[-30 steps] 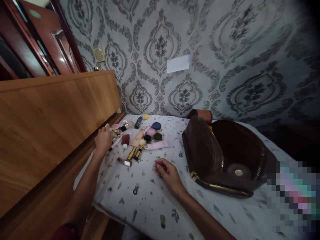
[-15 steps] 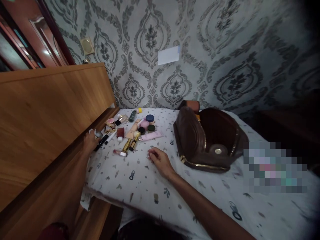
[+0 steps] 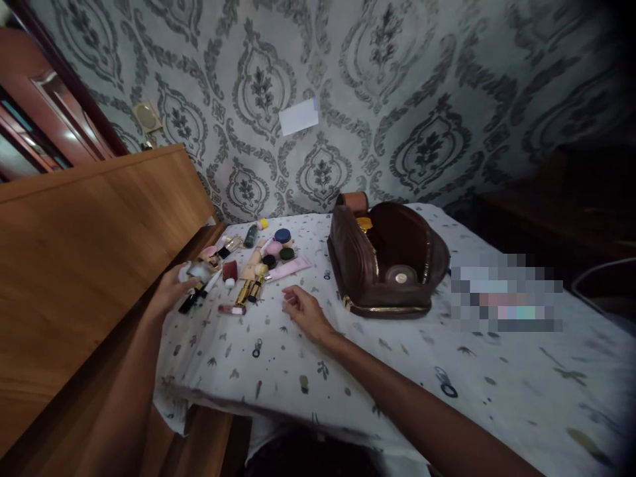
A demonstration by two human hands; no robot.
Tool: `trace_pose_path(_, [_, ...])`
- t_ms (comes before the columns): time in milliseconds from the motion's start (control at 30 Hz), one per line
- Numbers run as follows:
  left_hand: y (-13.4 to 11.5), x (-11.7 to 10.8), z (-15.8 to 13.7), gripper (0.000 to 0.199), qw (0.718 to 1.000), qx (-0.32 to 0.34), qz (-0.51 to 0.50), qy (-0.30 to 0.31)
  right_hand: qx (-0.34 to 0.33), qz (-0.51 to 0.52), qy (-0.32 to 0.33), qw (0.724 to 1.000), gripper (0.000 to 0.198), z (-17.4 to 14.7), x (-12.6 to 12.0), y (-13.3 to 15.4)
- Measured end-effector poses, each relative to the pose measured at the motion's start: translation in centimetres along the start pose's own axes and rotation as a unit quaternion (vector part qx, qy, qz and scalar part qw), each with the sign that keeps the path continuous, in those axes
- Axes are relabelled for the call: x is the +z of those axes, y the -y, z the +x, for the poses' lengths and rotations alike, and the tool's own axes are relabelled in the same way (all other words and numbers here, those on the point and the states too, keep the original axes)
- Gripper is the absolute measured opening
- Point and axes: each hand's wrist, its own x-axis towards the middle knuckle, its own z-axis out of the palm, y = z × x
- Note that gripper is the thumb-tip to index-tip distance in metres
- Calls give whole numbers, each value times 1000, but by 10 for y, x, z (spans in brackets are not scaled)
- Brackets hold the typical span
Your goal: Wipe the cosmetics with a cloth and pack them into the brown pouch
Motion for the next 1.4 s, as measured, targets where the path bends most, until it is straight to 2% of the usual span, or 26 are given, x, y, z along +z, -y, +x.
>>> trace_pose_path(33, [-13,7,-6,59,997,30,-48,61,-11,-8,-5,1000,38,-1,1,1])
trace_pose_path(100, [-42,28,-19,60,977,78,-63,190,-43,-22,0,999,64,-3,2,4])
trace_pose_path(200, [-82,67,-35,59,942,143,-33,301,-104,-41,40,993,93,-6,3,5])
trace_pose_path(233, [-93,79,-39,58,923,163,-29,346,-122,-52,53,990,96,-8,3,5])
trace_pose_path(300, [-111,95,-44,57,901,205,-8,381,-138,-72,62,986,98,-9,3,3])
trace_pose_path(367, [-122,103,-48,57,905,231,29,355,-123,-82,39,988,100,-8,2,1])
trace_pose_path(433, [-128,105,-53,55,921,255,57,288,-86,-79,-3,993,101,-5,1,-1])
trace_pose_path(500, [-130,108,-60,47,925,301,79,218,-42,-65,-42,996,98,-1,1,-2])
trace_pose_path(567, [-130,115,-69,39,909,360,120,174,-11,-35,-60,997,85,3,1,-3])
trace_pose_path(633, [-128,125,-76,35,884,405,173,158,-7,-4,-55,998,60,6,1,-3])
trace_pose_path(733, [-124,140,-80,34,864,422,226,155,-22,13,-37,999,35,7,2,-2])
trace_pose_path(800, [-124,146,-77,35,872,404,226,158,-30,7,-39,999,36,5,1,0])
trace_pose_path(867, [-125,150,-72,36,894,370,189,166,-40,1,-39,998,41,4,0,3])
trace_pose_path(933, [-126,153,-67,40,921,331,113,170,-30,-8,-36,999,45,2,-2,6])
trace_pose_path(1033, [-124,161,-59,49,951,258,-30,167,20,-33,-36,999,52,3,-5,7])
trace_pose_path(1200, [-108,181,-60,62,971,109,-169,133,33,-29,-40,998,56,3,-8,9])
trace_pose_path(1267, [-101,186,-65,62,972,100,-185,104,35,-28,-46,998,55,2,-8,9])
trace_pose_path(1400, [-95,186,-73,59,970,145,-178,79,13,-42,-38,998,55,0,-6,10])
